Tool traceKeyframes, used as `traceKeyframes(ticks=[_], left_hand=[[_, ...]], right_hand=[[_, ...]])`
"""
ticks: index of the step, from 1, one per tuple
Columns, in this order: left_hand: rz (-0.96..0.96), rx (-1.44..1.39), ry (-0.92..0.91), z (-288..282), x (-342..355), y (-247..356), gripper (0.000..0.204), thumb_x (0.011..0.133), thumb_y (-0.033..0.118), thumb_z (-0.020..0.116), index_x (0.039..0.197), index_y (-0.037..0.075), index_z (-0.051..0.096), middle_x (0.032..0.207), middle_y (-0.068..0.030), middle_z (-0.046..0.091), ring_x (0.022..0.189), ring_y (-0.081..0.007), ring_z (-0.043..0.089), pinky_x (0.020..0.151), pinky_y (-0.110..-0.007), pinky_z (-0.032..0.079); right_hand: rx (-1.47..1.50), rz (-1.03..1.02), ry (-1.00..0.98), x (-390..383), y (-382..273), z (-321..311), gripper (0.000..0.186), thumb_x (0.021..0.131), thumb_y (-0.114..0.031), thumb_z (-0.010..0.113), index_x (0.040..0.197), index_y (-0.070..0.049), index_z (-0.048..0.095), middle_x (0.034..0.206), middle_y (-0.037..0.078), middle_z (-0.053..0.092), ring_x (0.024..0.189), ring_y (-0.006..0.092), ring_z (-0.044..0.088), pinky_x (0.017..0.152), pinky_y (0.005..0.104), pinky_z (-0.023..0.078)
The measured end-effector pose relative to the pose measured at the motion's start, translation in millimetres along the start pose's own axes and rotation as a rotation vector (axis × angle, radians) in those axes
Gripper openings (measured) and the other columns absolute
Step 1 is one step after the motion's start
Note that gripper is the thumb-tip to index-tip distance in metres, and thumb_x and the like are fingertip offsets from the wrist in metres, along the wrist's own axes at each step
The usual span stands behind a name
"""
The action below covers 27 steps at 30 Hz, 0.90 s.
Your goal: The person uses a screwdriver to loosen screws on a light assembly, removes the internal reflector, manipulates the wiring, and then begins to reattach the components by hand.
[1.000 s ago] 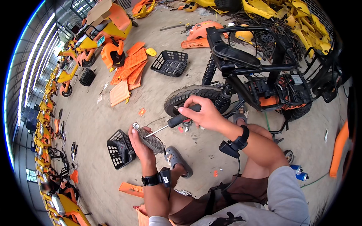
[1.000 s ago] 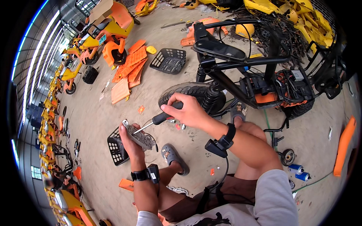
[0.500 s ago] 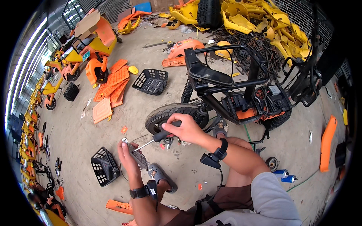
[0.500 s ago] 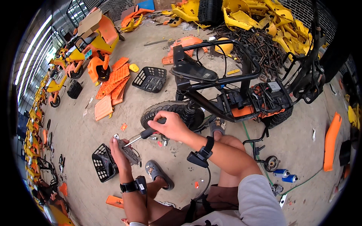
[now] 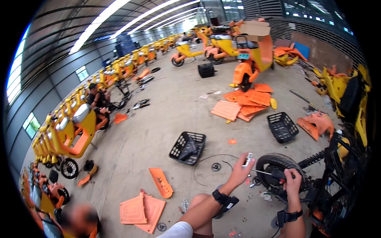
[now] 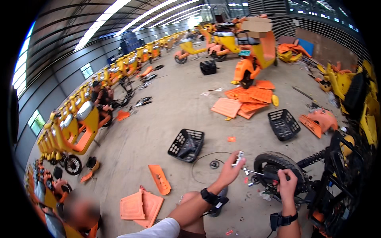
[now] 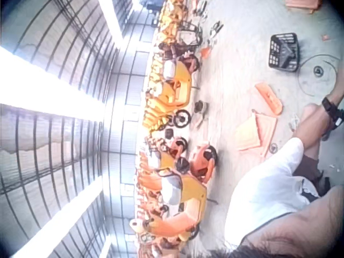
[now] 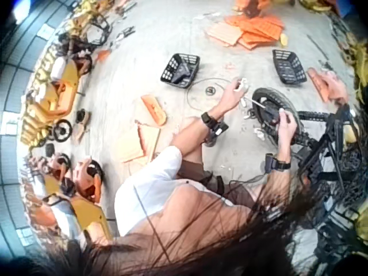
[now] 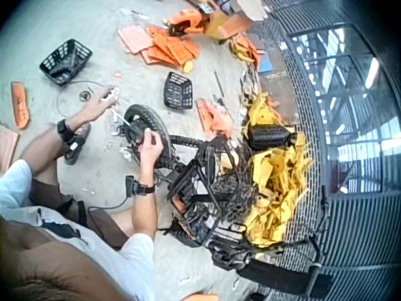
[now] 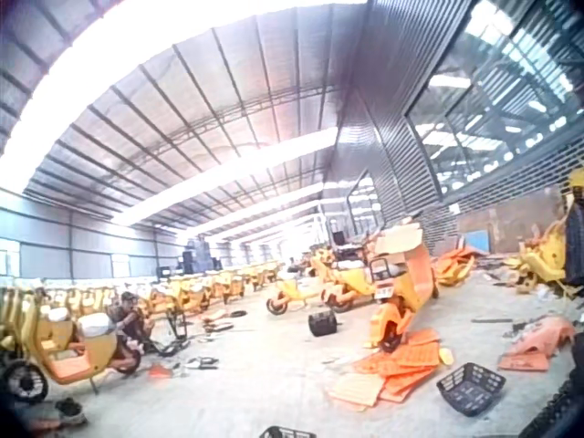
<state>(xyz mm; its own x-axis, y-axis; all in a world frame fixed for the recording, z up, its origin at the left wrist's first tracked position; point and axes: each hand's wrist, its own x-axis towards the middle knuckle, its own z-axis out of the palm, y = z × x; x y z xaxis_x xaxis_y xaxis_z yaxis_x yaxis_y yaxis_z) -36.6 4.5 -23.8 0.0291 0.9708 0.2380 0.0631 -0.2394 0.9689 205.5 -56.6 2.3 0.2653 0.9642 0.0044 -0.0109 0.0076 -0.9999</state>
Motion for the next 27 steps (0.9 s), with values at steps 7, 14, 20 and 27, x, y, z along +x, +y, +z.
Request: traceKeyframes(ticks=[7,14,20,27], left_hand=[[-0.034,0.112,0.053,-10,-2,7,0.048,0.093,0.028,0.065,0.127,-0.002,0.050,0.094,-0.0074,0.064,0.085,-0.0129,0.061,0.074,-0.027,0.049],[-0.176,0.023,0.033,-15,-39,-5,0.040,0.089,0.017,0.067,0.123,0.000,0.054,0.084,-0.0042,0.064,0.074,-0.0094,0.059,0.067,-0.025,0.049],[-0.288,-0.243,0.018,21,-6,4,0.033,0.092,0.015,0.062,0.121,0.002,0.053,0.084,-0.0078,0.065,0.071,-0.0148,0.063,0.064,-0.028,0.052],[-0.584,-0.925,-0.146,41,3,22,0.049,0.101,0.050,0.040,0.118,0.006,0.050,0.081,-0.0093,0.061,0.069,-0.0224,0.063,0.066,-0.037,0.054]], right_hand=[[-0.007,0.038,-0.030,2,3,7,0.020,0.090,-0.019,0.068,0.082,-0.002,0.059,0.068,0.006,0.060,0.038,0.0069,0.045,0.034,0.0224,0.032],[0.028,0.021,0.042,-16,-5,16,0.019,0.085,-0.018,0.073,0.084,-0.003,0.062,0.074,0.001,0.061,0.053,0.0046,0.051,0.047,0.0196,0.040],[0.076,-0.210,0.222,-6,-3,-1,0.022,0.082,-0.015,0.076,0.094,-0.003,0.062,0.079,0.001,0.063,0.063,0.0044,0.055,0.051,0.0212,0.045],[0.220,-0.286,0.321,-18,-31,-32,0.017,0.087,-0.015,0.071,0.091,-0.004,0.059,0.076,0.001,0.062,0.051,0.0027,0.049,0.043,0.0201,0.037]])
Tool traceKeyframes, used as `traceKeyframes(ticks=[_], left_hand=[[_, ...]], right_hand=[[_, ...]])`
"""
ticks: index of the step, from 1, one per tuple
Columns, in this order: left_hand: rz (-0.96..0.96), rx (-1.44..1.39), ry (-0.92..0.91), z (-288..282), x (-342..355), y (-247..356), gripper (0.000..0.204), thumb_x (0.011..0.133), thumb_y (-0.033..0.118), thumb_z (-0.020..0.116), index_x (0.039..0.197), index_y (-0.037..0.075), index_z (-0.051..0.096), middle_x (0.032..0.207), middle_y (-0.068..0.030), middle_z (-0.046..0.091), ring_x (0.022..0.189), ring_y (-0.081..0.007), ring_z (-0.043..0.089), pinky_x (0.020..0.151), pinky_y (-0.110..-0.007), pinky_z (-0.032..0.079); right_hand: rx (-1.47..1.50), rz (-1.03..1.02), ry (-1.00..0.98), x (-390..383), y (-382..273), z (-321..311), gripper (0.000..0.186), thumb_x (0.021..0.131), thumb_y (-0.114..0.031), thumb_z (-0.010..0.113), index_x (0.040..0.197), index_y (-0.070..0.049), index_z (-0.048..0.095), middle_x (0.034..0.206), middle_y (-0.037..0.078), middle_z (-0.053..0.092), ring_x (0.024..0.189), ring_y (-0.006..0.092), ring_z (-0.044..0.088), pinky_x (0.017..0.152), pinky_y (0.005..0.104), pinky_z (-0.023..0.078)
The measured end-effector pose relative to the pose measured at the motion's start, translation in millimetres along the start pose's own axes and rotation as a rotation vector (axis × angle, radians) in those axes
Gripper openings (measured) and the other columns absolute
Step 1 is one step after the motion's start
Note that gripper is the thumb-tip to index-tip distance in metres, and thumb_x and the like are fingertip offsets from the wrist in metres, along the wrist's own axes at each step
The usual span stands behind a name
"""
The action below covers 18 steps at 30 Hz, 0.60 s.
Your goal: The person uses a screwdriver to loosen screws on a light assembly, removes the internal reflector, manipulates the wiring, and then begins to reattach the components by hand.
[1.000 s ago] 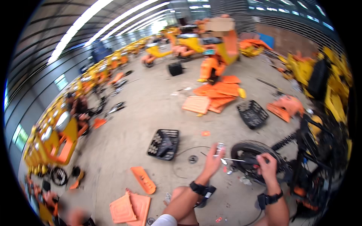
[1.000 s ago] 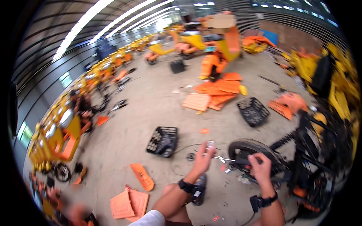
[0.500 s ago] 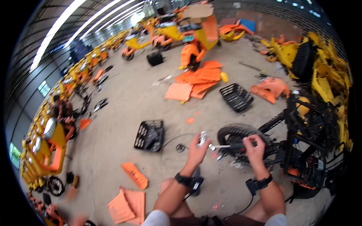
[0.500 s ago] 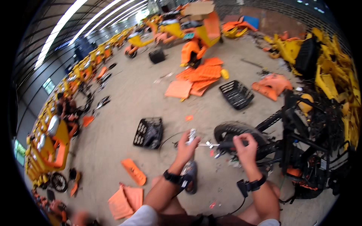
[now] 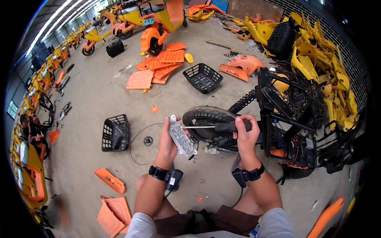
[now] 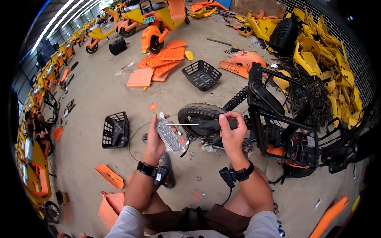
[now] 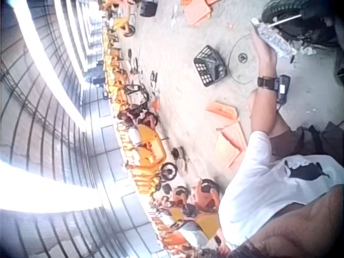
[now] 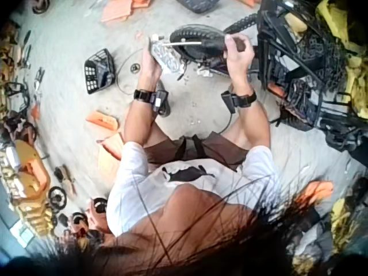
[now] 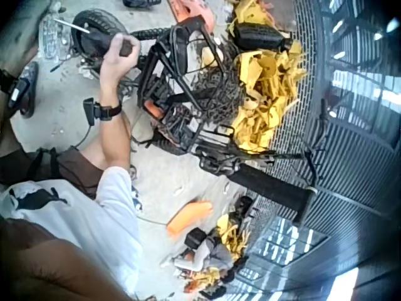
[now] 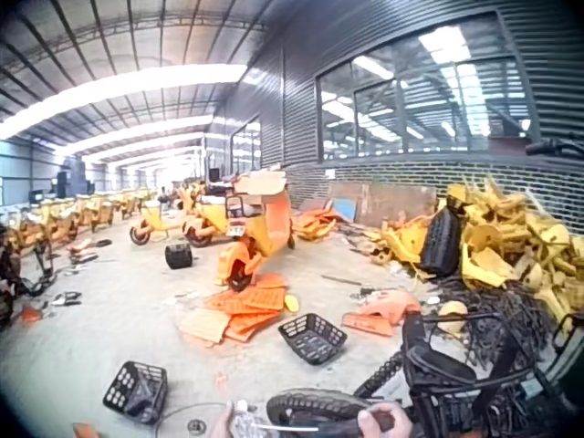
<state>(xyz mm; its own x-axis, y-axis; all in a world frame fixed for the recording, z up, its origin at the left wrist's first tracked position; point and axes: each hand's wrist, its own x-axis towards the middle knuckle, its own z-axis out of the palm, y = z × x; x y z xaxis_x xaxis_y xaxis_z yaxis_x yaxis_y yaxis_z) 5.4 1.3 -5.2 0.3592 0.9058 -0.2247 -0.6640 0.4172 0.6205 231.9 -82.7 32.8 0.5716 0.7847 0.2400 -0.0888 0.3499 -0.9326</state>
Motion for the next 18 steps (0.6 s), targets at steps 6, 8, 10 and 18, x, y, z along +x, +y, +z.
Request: traceKeyframes(ticks=[6,8,10,18], left_hand=[[-0.024,-0.062,-0.055,11,2,-3,0.055,0.099,0.057,0.035,0.111,0.006,0.054,0.080,-0.0083,0.061,0.070,-0.0229,0.061,0.067,-0.038,0.053],[-0.023,-0.070,-0.039,11,5,-3,0.054,0.098,0.057,0.036,0.109,0.006,0.054,0.079,-0.0081,0.059,0.071,-0.0234,0.060,0.068,-0.039,0.052],[-0.027,-0.088,-0.028,10,4,0,0.054,0.098,0.057,0.038,0.108,0.007,0.054,0.078,-0.0085,0.058,0.072,-0.0247,0.058,0.069,-0.040,0.051],[0.029,-0.095,-0.023,-2,-1,16,0.049,0.098,0.053,0.039,0.103,0.006,0.055,0.077,-0.0097,0.057,0.071,-0.0255,0.058,0.070,-0.040,0.050]], right_hand=[[-0.248,-0.158,0.002,0,2,-20,0.015,0.086,-0.014,0.070,0.085,-0.002,0.059,0.076,0.000,0.058,0.066,0.0058,0.051,0.062,0.0225,0.043],[-0.258,-0.157,-0.016,1,0,-18,0.016,0.086,-0.014,0.070,0.084,-0.002,0.060,0.076,0.000,0.059,0.067,0.0061,0.051,0.063,0.0225,0.043],[-0.282,-0.170,-0.035,0,1,-18,0.016,0.085,-0.014,0.070,0.084,-0.002,0.060,0.076,0.000,0.059,0.068,0.0064,0.051,0.063,0.0226,0.043],[-0.346,-0.190,-0.092,-6,10,-7,0.016,0.084,-0.014,0.069,0.082,-0.001,0.060,0.072,0.001,0.058,0.066,0.0076,0.052,0.062,0.0238,0.043]])
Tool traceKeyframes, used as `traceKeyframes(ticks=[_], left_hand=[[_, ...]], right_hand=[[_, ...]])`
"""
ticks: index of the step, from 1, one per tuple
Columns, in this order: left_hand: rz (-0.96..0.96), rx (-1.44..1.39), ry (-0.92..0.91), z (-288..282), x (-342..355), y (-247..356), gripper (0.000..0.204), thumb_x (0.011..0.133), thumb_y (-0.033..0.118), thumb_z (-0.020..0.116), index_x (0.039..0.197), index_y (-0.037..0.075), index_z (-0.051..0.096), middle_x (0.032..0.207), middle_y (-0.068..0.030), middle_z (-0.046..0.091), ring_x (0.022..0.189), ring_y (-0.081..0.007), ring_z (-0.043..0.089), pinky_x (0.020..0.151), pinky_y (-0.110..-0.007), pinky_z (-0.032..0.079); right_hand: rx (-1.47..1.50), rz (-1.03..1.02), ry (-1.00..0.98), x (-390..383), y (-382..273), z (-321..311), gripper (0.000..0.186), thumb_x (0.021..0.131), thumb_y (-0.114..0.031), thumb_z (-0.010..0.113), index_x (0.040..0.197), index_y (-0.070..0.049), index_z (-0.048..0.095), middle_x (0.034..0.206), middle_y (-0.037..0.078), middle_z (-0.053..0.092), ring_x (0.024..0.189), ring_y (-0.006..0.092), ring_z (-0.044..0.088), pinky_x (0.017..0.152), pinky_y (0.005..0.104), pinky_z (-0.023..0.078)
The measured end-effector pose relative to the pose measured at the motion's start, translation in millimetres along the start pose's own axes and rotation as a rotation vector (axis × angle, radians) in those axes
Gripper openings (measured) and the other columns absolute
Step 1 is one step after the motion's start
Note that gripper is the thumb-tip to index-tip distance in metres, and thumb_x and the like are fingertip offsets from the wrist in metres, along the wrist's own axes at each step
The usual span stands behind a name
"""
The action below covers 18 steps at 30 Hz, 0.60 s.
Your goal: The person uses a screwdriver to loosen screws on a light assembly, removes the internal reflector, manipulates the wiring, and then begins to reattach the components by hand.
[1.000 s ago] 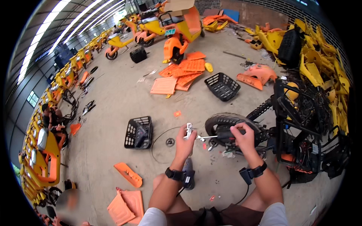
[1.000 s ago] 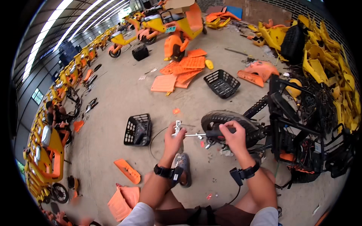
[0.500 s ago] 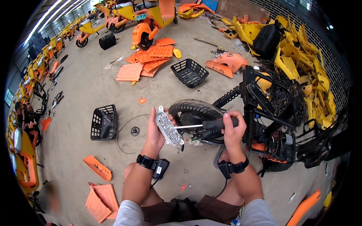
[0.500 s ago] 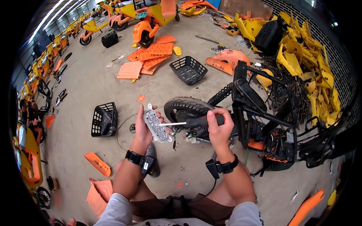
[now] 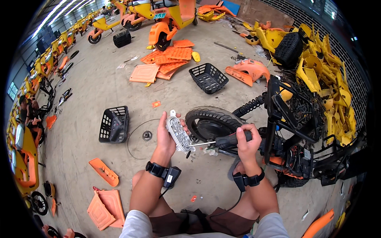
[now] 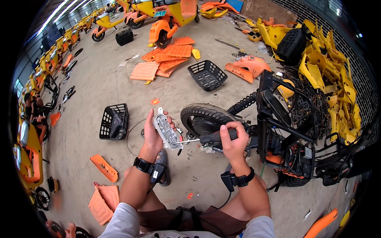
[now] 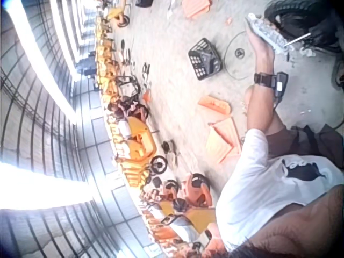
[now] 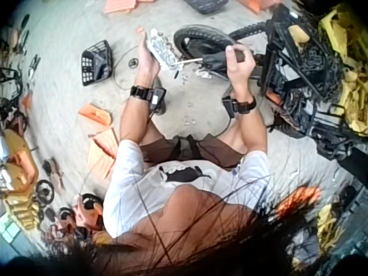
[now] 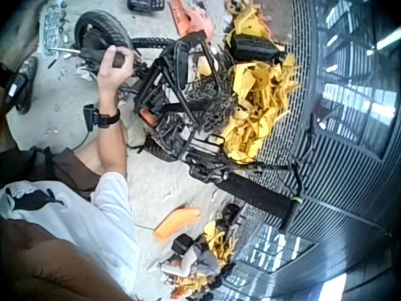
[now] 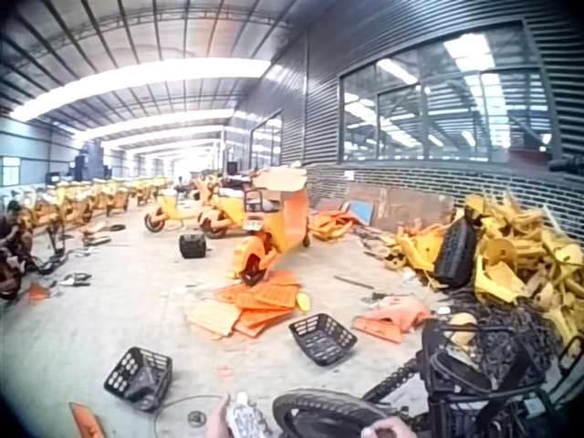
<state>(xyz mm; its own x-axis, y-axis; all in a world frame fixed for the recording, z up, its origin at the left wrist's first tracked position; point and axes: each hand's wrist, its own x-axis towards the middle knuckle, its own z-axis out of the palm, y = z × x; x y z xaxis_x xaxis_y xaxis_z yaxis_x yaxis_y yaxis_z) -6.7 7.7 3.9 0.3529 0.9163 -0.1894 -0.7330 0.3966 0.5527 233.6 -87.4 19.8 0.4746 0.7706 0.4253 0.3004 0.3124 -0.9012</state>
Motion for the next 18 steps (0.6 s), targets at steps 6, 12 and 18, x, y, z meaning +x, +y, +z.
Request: traceKeyframes(ticks=[6,12,18], left_hand=[[0.037,0.056,0.039,-12,-5,9,0.049,0.098,0.053,0.039,0.102,0.006,0.055,0.076,-0.0094,0.057,0.070,-0.0245,0.059,0.067,-0.039,0.051],[0.076,0.142,0.129,-14,-7,18,0.047,0.098,0.052,0.039,0.101,0.007,0.055,0.075,-0.0084,0.058,0.067,-0.0225,0.060,0.064,-0.036,0.051],[0.188,0.311,0.230,-18,-1,17,0.046,0.097,0.052,0.042,0.100,0.007,0.054,0.075,-0.0073,0.056,0.066,-0.0204,0.057,0.065,-0.034,0.049]], right_hand=[[0.053,0.038,-0.043,-5,-3,22,0.016,0.086,-0.014,0.069,0.083,-0.001,0.059,0.071,0.001,0.059,0.063,0.0061,0.051,0.060,0.0220,0.043],[0.008,-0.118,-0.085,-9,-16,31,0.013,0.083,-0.010,0.070,0.083,-0.002,0.060,0.068,0.002,0.063,0.060,0.0078,0.058,0.056,0.0242,0.047],[-0.051,-0.410,-0.133,-9,-14,31,0.016,0.074,-0.009,0.075,0.081,-0.005,0.061,0.066,0.008,0.062,0.054,0.0219,0.063,0.052,0.0295,0.049]])
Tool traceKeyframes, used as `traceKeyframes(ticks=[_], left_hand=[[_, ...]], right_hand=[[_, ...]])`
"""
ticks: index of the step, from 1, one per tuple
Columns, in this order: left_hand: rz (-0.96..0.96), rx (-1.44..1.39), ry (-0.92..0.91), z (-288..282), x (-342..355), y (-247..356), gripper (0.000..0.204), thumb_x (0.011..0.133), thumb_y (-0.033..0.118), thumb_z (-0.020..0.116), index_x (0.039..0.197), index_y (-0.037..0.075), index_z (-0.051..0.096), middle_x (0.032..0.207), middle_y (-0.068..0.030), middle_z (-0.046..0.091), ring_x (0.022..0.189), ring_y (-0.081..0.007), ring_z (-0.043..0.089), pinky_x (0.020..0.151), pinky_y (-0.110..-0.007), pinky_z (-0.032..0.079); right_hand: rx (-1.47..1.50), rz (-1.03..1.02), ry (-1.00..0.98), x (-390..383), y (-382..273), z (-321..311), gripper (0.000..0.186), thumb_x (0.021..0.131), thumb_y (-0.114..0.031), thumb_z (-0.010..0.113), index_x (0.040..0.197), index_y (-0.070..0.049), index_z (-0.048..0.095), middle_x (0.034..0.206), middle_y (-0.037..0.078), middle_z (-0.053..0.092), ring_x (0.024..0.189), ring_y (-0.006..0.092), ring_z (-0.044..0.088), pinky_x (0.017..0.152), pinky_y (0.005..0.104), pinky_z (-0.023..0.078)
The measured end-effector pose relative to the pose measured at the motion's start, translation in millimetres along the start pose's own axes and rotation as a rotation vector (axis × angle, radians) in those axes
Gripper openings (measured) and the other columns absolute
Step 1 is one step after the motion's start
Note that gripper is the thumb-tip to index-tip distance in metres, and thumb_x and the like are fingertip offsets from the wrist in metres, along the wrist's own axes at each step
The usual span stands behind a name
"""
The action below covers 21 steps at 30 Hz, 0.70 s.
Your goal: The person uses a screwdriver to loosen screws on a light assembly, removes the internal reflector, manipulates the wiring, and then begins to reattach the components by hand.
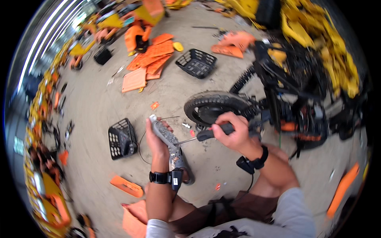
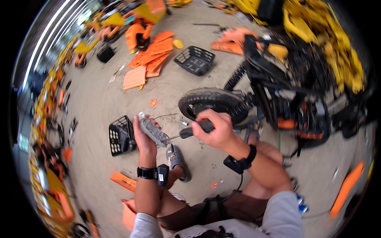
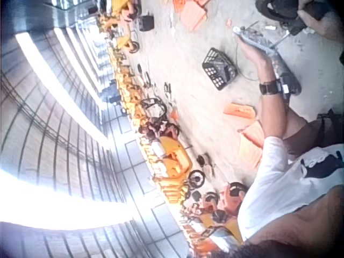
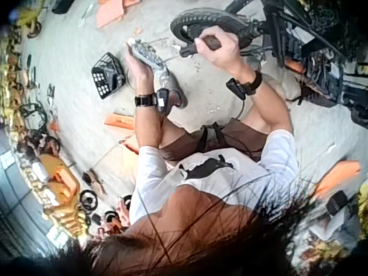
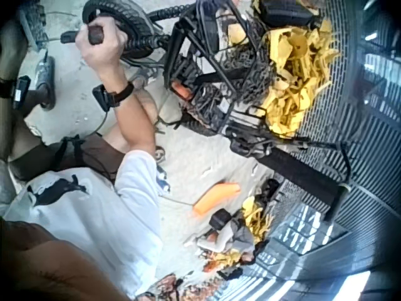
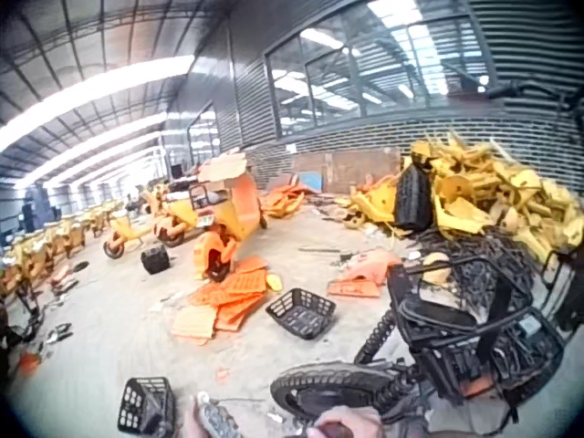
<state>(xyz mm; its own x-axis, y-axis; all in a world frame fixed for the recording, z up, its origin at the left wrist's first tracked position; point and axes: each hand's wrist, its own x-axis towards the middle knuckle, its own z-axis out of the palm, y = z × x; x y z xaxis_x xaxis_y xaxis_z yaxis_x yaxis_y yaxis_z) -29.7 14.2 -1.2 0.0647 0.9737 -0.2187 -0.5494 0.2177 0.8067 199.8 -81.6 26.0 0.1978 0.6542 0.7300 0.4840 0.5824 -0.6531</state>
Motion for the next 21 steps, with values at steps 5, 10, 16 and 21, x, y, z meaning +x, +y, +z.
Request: traceKeyframes(ticks=[5,10,16,21], left_hand=[[0.097,0.042,0.013,2,-8,5,0.045,0.098,0.050,0.043,0.101,0.006,0.053,0.078,-0.0067,0.054,0.071,-0.0193,0.053,0.066,-0.032,0.046],[0.197,0.139,0.011,13,-13,1,0.043,0.099,0.047,0.041,0.103,0.006,0.050,0.077,-0.0072,0.053,0.069,-0.0197,0.052,0.065,-0.033,0.046],[0.197,0.118,0.041,21,-11,-2,0.042,0.099,0.047,0.041,0.101,0.006,0.051,0.077,-0.0072,0.054,0.067,-0.0196,0.052,0.063,-0.033,0.046],[0.276,0.324,0.058,28,-13,-8,0.044,0.101,0.046,0.037,0.100,0.005,0.051,0.073,-0.0070,0.052,0.065,-0.0188,0.053,0.060,-0.030,0.044]], right_hand=[[0.064,0.515,-0.052,-5,13,-2,0.029,0.082,-0.032,0.072,0.082,-0.004,0.064,0.059,0.011,0.062,0.059,0.0272,0.066,0.055,0.0333,0.050],[0.046,0.485,-0.141,-7,11,-10,0.036,0.082,-0.040,0.070,0.083,-0.005,0.064,0.061,0.015,0.063,0.058,0.0333,0.064,0.056,0.0388,0.049],[0.080,0.496,-0.194,0,6,-23,0.038,0.080,-0.039,0.073,0.085,-0.003,0.062,0.060,0.015,0.062,0.056,0.0323,0.063,0.056,0.0378,0.048],[0.078,0.475,-0.192,-5,15,-22,0.033,0.082,-0.033,0.075,0.090,-0.004,0.061,0.060,0.006,0.062,0.051,0.0128,0.055,0.049,0.0294,0.042]])
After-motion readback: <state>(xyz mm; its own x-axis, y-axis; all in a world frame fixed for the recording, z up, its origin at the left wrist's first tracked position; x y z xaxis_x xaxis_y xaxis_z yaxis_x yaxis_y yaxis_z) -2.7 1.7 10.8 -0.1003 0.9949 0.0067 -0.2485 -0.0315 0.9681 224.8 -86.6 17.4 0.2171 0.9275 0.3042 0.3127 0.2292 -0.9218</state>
